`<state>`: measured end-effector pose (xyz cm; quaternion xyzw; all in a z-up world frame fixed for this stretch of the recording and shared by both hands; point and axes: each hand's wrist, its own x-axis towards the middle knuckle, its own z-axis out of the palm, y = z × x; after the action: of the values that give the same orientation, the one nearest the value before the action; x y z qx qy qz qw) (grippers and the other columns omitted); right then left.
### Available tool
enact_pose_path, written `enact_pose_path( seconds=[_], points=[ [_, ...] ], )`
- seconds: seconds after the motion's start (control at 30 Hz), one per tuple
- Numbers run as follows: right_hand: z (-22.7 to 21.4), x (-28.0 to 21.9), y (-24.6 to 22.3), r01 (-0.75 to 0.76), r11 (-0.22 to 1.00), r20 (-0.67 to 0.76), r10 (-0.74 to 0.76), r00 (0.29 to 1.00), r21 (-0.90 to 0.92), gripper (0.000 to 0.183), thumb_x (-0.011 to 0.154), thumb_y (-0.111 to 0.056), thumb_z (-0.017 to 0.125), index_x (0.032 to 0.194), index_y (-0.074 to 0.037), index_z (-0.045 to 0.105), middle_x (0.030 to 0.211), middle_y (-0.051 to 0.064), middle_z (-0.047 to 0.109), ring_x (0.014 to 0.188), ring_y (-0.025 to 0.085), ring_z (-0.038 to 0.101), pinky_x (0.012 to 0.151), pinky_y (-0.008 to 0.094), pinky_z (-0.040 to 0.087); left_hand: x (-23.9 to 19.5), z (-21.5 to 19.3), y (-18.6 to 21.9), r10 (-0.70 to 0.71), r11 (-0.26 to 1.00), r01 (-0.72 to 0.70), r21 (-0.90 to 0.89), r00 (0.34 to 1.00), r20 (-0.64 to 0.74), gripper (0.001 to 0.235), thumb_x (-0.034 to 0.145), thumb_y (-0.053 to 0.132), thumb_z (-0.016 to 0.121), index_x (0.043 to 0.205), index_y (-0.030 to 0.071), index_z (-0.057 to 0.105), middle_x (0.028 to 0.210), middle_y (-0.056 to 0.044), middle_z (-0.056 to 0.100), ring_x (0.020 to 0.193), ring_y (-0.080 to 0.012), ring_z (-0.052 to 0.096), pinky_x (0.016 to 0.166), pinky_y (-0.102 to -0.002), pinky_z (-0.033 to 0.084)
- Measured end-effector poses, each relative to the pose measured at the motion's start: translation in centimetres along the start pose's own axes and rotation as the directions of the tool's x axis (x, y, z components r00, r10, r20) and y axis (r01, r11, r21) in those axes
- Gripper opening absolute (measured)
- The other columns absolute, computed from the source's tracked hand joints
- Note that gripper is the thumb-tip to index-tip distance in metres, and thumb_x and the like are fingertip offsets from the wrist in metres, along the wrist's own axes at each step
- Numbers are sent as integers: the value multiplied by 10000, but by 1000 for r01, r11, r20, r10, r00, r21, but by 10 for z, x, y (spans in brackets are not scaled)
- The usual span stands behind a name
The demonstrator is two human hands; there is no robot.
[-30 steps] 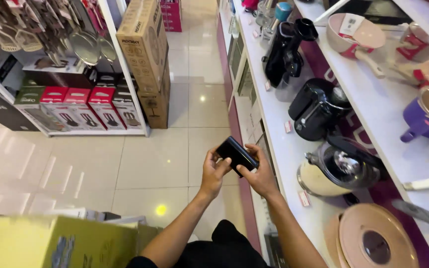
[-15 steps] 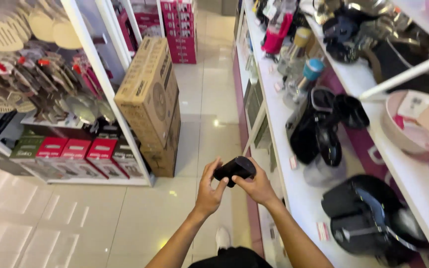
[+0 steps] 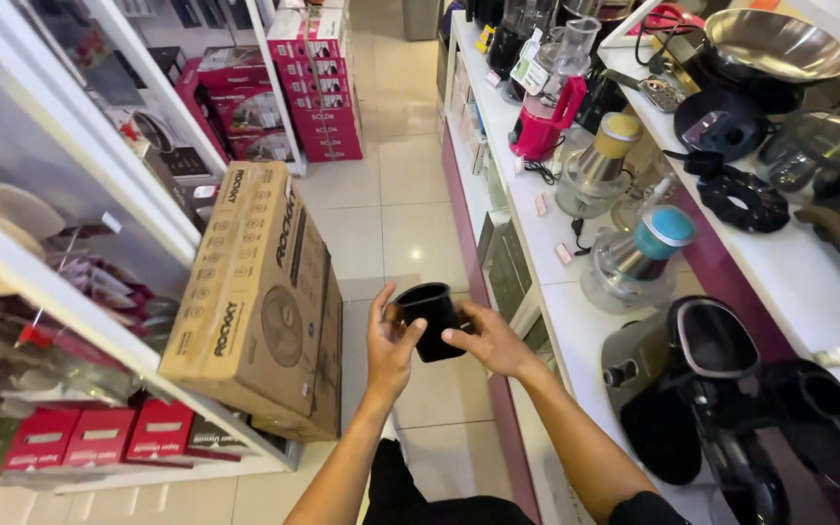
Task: Assembling a blender on a retail shelf by fitting the jar, blades, and lid onto the motorized base.
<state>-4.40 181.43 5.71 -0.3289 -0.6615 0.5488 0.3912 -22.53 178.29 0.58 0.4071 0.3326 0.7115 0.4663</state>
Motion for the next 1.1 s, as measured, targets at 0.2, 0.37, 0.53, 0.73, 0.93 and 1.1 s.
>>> enact_pose_path(
  seconds=[0.2, 0.37, 0.53, 0.73, 0.93, 1.1],
  points=[
    [-39, 135, 9, 62, 998, -326, -59, 944, -3, 550, 812, 28, 813, 1336, -29, 655, 1090, 104, 706, 1025, 165, 640, 909, 368, 578, 162, 3, -55, -88, 969, 32, 246, 971, 221, 392, 924, 155, 752, 1286, 106, 610, 1140, -52, 706, 1096, -190, 654, 969, -376, 521],
    [-105, 229, 56, 70, 991, -533, -120, 837, -113, 489, 811, 36, 797, 1260, -33, 617, 1006, 70, 645, 967, 160, 612, 858, 338, 555, 287, 18, -76, -155, 970, 68, 233, 913, 377, 587, 941, 219, 747, 1454, 64, 509, 1363, -172, 560, 1299, -366, 559, 1057, -475, 493],
    [-131, 326, 58, 92, 991, -607, -129, 784, -93, 513, 798, 58, 757, 1232, -82, 523, 960, 35, 610, 869, 136, 616, 766, 265, 530, 400, 24, -114, -345, 930, 368, -8, 877, 335, 789, 898, 178, 806, 1533, 72, 350, 1197, -118, 509, 1093, -262, 617, 904, -420, 622],
    [-215, 474, 86, 92, 977, -537, -183, 823, -192, 533, 773, 15, 809, 1257, -66, 600, 958, 25, 611, 866, 120, 610, 765, 289, 540, 563, 45, -152, -146, 984, 116, 135, 961, 236, 723, 843, 133, 849, 1427, 83, 427, 1170, -20, 599, 1048, -141, 646, 813, -242, 597],
    [-288, 630, 84, -24, 951, -372, -97, 923, -308, 475, 747, -68, 862, 1171, -18, 655, 999, 195, 707, 990, 323, 672, 965, 506, 516, 707, 62, -158, 210, 858, -389, 336, 862, 462, 568, 950, 54, 682, 1489, 155, 533, 1248, -88, 570, 1190, -273, 581, 1002, -384, 487],
    [-332, 729, 58, -9, 869, -396, -216, 892, -495, 532, 756, -34, 815, 1260, -106, 658, 1043, 164, 726, 1052, 318, 708, 920, 439, 550, 823, 87, -192, 288, 814, -495, 305, 799, 528, 563, 980, 41, 593, 1524, 36, 449, 1426, -170, 551, 1256, -341, 570, 1068, -455, 475]
  ],
)
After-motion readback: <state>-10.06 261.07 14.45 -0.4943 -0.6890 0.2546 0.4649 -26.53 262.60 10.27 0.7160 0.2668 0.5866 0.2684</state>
